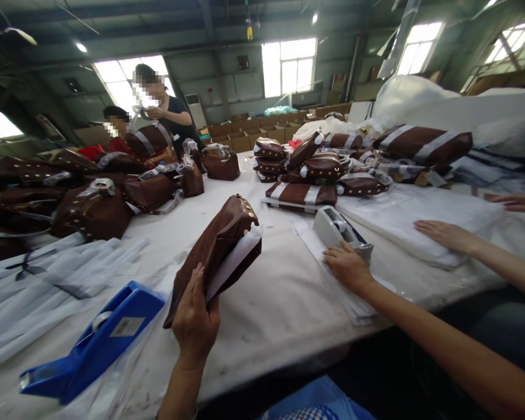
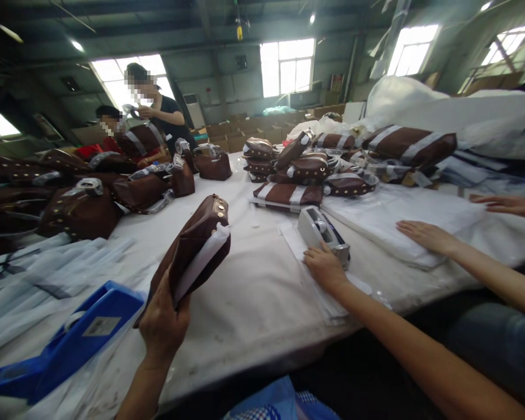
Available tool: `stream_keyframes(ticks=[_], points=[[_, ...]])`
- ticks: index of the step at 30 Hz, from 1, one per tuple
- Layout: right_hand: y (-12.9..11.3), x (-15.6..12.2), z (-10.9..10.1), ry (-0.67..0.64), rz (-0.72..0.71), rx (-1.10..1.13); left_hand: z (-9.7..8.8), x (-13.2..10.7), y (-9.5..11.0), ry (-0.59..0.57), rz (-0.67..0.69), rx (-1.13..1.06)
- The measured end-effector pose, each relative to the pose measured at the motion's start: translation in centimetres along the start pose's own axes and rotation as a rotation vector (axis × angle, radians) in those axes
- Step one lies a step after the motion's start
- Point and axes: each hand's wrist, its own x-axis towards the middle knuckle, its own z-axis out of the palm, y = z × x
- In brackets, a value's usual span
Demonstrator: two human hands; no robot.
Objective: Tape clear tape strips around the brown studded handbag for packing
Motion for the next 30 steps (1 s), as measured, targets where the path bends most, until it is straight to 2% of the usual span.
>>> stream_keyframes(ticks=[3, 5, 7, 9, 11, 13, 15, 16, 19, 22, 26, 30], points=[[-1.8, 1.1, -1.9, 0.024, 0.000, 0.051, 0.0, 0.2, -0.1, 0.028, 0.007, 0.005], [-3.6, 1.4, -3.2, -0.017, -0.007, 0.151, 0.0, 0.3, -0.1, 0.047, 0.028, 0.012], [-5.1, 1.4, -4.1, -0.148, -0.007, 0.307, 0.0, 0.4, -0.1, 0.058, 0.047, 0.018], [-6.0, 1.3, -4.5, -0.350, -0.005, 0.496, -0.1, 0.5, -0.2, 0.064, 0.064, 0.018], [-6.1, 1.4, -4.0, -0.429, 0.037, 0.634, -0.1, 0.6, -0.1, 0.068, 0.073, 0.013], [-6.0, 1.9, -2.6, -0.312, 0.112, 0.608, -0.2, 0.6, -0.1, 0.067, 0.072, 0.005], [-5.9, 2.5, -0.5, -0.162, 0.144, 0.454, -0.2, 0.6, -0.1, 0.059, 0.061, 0.001], [-5.9, 2.8, 0.7, -0.132, 0.140, 0.385, -0.2, 0.6, 0.0, 0.054, 0.056, 0.002], [-6.4, 3.4, 4.0, -0.158, 0.144, 0.275, -0.2, 0.6, 0.0, 0.039, 0.053, 0.007], [-6.2, 4.2, 6.3, -0.182, 0.157, 0.249, -0.1, 0.7, 0.0, 0.037, 0.061, 0.007], [-3.9, 6.9, 7.0, -0.166, 0.129, 0.282, 0.0, 0.7, -0.1, 0.043, 0.062, 0.020], [-2.4, 9.6, 5.7, -0.102, 0.155, 0.315, 0.3, 0.5, -0.4, 0.037, 0.034, 0.027]])
